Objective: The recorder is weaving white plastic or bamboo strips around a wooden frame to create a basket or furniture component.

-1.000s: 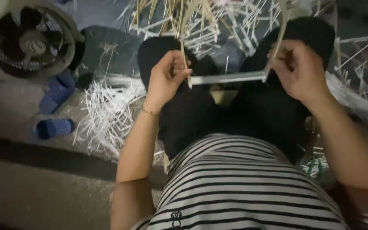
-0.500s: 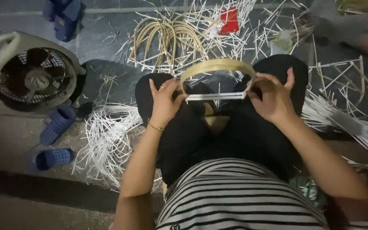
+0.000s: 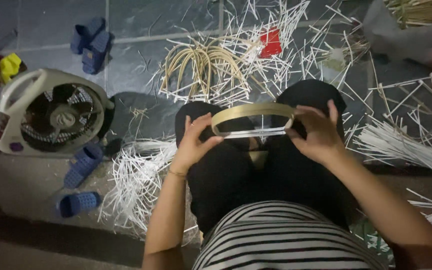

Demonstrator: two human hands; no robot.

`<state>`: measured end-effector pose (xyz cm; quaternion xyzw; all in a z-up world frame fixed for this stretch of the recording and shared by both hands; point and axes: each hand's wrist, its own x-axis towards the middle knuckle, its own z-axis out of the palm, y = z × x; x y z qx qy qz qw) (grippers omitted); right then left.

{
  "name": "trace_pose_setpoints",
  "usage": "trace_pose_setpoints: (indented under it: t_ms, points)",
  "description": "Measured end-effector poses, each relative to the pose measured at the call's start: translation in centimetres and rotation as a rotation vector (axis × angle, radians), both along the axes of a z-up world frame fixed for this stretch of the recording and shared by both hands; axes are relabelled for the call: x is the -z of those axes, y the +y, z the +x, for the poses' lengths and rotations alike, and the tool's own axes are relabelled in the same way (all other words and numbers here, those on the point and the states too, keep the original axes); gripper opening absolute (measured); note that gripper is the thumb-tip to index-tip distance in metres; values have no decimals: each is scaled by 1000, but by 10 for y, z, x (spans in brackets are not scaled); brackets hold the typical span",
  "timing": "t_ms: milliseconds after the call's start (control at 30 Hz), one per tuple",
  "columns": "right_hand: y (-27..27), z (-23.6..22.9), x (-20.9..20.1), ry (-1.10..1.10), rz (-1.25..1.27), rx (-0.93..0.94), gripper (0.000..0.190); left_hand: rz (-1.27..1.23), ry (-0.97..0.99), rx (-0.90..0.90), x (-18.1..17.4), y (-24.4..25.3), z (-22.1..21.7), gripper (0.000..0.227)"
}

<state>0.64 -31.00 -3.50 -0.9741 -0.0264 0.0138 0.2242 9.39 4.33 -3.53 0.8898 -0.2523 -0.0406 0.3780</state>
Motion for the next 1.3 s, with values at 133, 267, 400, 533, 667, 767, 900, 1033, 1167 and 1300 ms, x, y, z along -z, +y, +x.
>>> trace_pose_setpoints:
  t_ms: [133, 267, 400, 533, 667, 767, 900, 1033, 1167, 1300]
  points:
    - [14, 14, -52, -217, 317, -74, 64, -431, 324, 148, -25, -6, 21, 33]
    - [29, 32, -84, -167, 776, -162, 49, -655, 682, 103, -22, -17, 30, 32]
    - [30, 44, -93, 107, 1061, -179, 33, -737, 799, 73, -24, -23, 30, 21]
    - [28, 50, -95, 325, 1238, -155, 35, -693, 763, 66, -25, -23, 23, 19]
    - [28, 56, -90, 338, 1235, -181, 31, -681, 669, 63, -24, -24, 18, 20]
    - [26, 61, -86, 380, 1232, -176, 30, -646, 618, 47, -38, -26, 17, 20]
    - [27, 75, -106, 448, 1026, -240, 29, -584, 744, 165, -52, -28, 28, 19]
    - [40, 91, -128, 490, 757, -230, 29, -569, 796, 188, -47, -30, 29, 18]
    - [41, 99, -124, 603, 447, -273, 36, -595, 766, 138, -36, -29, 22, 16]
    - [45, 91, -126, 490, 219, -293, 36, -649, 766, 126, -37, -29, 19, 18]
